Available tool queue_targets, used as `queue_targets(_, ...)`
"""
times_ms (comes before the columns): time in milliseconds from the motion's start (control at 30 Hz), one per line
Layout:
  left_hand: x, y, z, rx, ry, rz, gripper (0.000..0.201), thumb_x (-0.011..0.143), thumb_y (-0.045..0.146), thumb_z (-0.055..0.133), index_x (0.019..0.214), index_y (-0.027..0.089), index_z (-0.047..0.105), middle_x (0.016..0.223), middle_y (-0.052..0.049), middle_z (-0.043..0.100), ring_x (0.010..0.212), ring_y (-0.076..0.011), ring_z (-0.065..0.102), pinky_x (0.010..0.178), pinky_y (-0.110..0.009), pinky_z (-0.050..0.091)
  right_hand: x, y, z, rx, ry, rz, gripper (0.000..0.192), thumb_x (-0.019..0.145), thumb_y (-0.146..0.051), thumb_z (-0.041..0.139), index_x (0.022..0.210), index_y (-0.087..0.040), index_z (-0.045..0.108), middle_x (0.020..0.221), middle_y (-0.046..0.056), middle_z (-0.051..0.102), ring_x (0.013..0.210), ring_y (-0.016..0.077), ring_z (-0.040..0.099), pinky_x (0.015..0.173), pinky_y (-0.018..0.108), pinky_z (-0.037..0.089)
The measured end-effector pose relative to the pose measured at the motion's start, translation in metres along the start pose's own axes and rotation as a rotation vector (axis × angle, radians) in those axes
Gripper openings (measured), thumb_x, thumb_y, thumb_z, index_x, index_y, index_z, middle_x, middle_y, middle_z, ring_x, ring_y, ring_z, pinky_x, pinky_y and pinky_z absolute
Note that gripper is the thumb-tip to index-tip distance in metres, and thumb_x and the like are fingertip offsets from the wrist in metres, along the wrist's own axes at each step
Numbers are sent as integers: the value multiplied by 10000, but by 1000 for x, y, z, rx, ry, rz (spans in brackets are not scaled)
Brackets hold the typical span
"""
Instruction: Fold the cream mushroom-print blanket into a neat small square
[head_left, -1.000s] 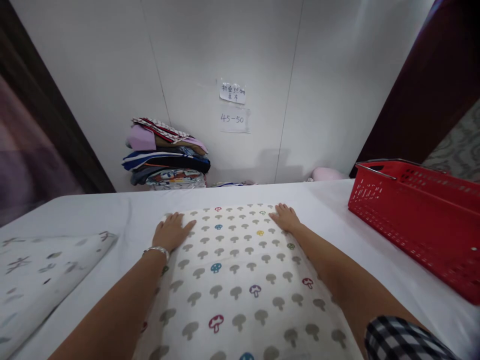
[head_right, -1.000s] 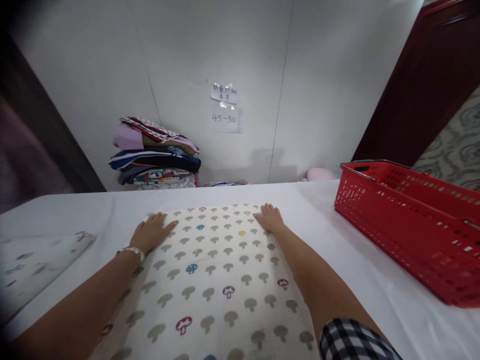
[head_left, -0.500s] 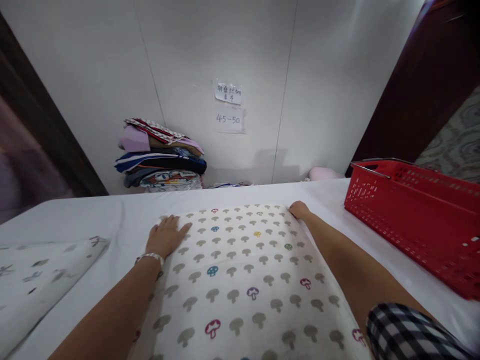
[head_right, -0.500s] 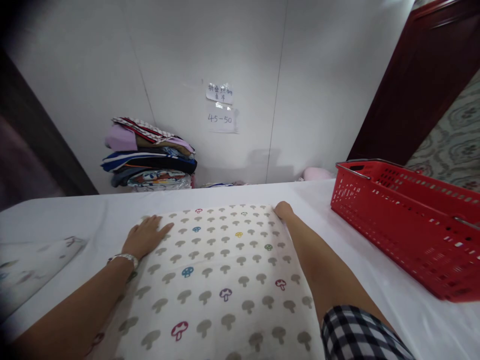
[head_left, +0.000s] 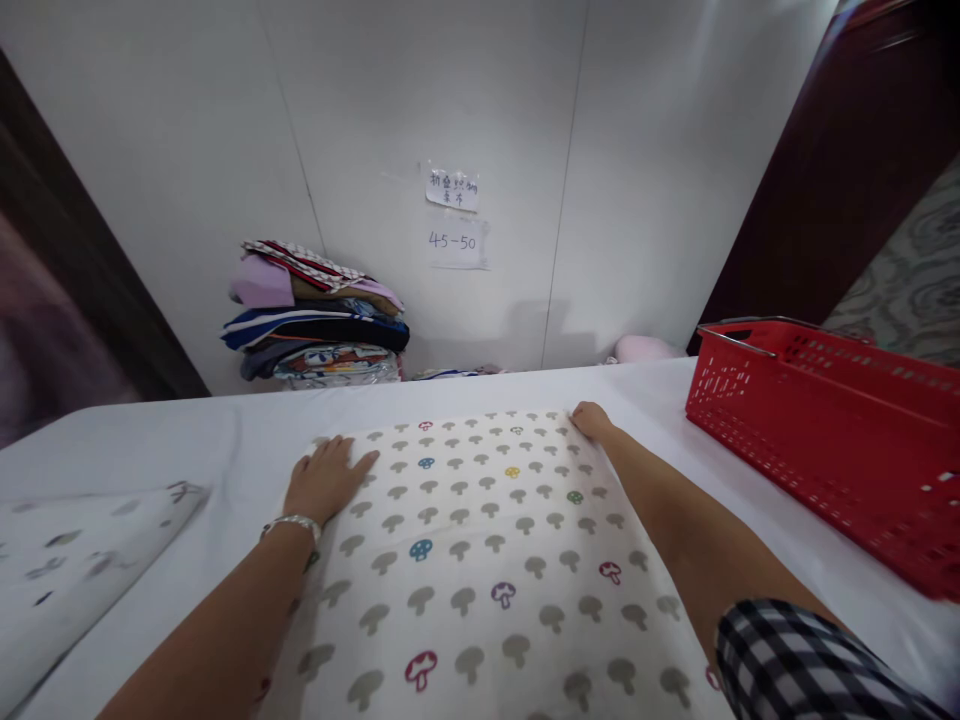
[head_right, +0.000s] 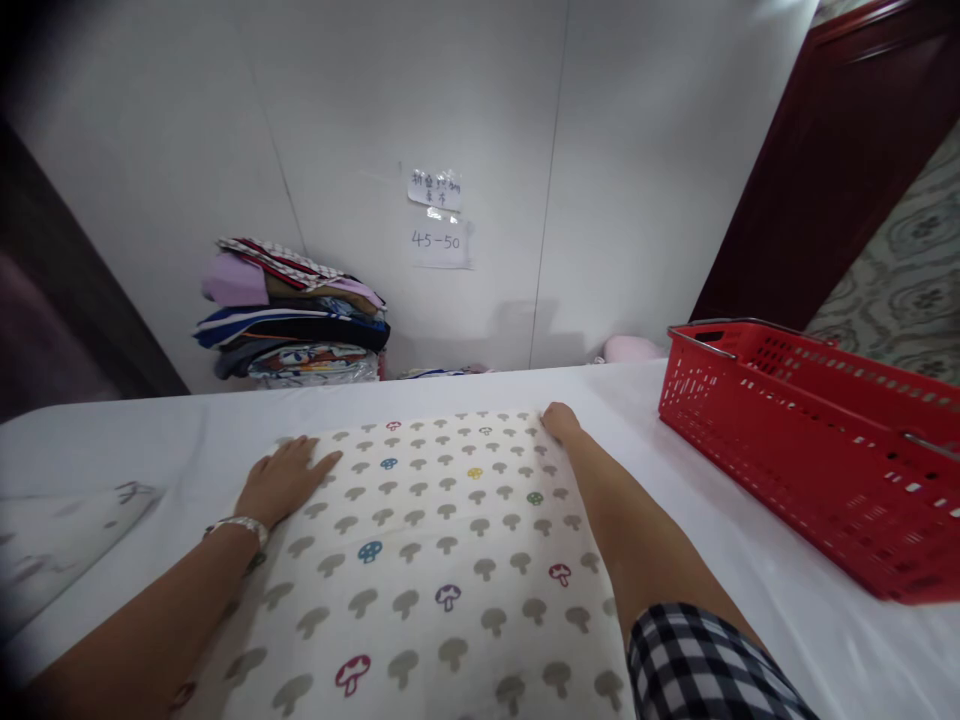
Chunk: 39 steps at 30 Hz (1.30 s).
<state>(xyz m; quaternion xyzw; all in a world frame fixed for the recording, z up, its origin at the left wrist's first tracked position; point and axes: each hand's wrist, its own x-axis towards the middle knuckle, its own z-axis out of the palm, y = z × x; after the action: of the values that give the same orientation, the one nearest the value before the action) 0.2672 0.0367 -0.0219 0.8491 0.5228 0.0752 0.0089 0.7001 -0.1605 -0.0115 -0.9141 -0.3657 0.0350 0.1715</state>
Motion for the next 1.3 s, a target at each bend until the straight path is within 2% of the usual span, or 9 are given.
queue_targets(200, 0, 0, 0, -4, 16, 4, 706, 810, 577, 284, 1341, 125, 398, 1440, -115, 336, 1336, -283, 254, 1062, -476, 214, -6, 4, 10, 84, 68, 75, 176, 831, -263, 491, 909, -191, 631, 944, 57, 660, 873, 178, 587, 686, 241, 411)
queue_targets(400, 1, -2, 3, -13, 26, 0, 727, 804, 594, 281, 1346, 123, 399, 1440, -112, 336, 1337, -289, 252, 1065, -476, 212, 3, 8, 8, 176, 66, 18, 246, 785, -223, 535, 1007, -199, 639, 989, 40, 663, 902, 163, 587, 752, 230, 414)
queue_targets(500, 0, -1, 1, -10, 20, -6, 733, 801, 591, 286, 1350, 118, 394, 1443, -111, 331, 1340, -290, 247, 1068, -475, 209, 8, 8, 7, 222, 55, -59, 237, 825, -243, 462, 918, -197, 675, 952, 26, 677, 896, 156, 592, 770, 223, 411)
queue_targets(633, -2, 2, -3, -1, 0, -10, 733, 806, 584, 271, 1358, 113, 378, 1449, -104, 322, 1345, -279, 237, 1073, -470, 204, 12, 5, 14, 256, 62, -94, 177, 757, -290, 548, 793, -180, 682, 911, 50, 679, 871, 184, 593, 761, 246, 413)
queue_targets(767, -2, 1, -3, 3, 0, -10, 733, 805, 592, 266, 1359, 124, 375, 1451, -96, 319, 1345, -270, 238, 1074, -468, 206, 10, 1, 17, 297, 135, -92, 211, 766, -309, 505, 834, -173, 650, 956, 54, 657, 885, 175, 573, 751, 243, 413)
queue_targets(867, -2, 1, -2, -1, 13, -2, 734, 803, 594, 269, 1354, 122, 382, 1445, -103, 329, 1341, -278, 245, 1070, -472, 210, 7, -1, 12, 319, 153, -104, 272, 813, -359, 422, 868, -182, 621, 875, 23, 653, 804, 148, 573, 683, 222, 421)
queue_targets(967, -2, 1, -2, -9, 14, -6, 734, 804, 593, 265, 1354, 121, 382, 1447, -104, 326, 1341, -282, 242, 1071, -474, 205, 5, -1, 6, 290, 135, -66, 245, 815, -347, 436, 871, -177, 605, 808, 16, 643, 723, 136, 570, 625, 214, 415)
queue_targets(1067, -2, 1, -1, -13, 12, -9, 742, 803, 600, 260, 1353, 118, 383, 1448, -106, 322, 1344, -282, 236, 1072, -475, 200, 2, -1, 5, 218, 103, 14, 183, 760, -280, 536, 887, -166, 604, 841, 41, 645, 707, 147, 575, 601, 226, 407)
queue_targets(1300, -2, 1, -2, -24, 19, -6, 724, 802, 589, 282, 1344, 125, 400, 1442, -109, 334, 1339, -287, 249, 1070, -476, 206, -5, -17, 9, 45, 66, 48, 232, 806, -179, 488, 1018, -203, 580, 957, 80, 644, 855, 189, 591, 672, 254, 411)
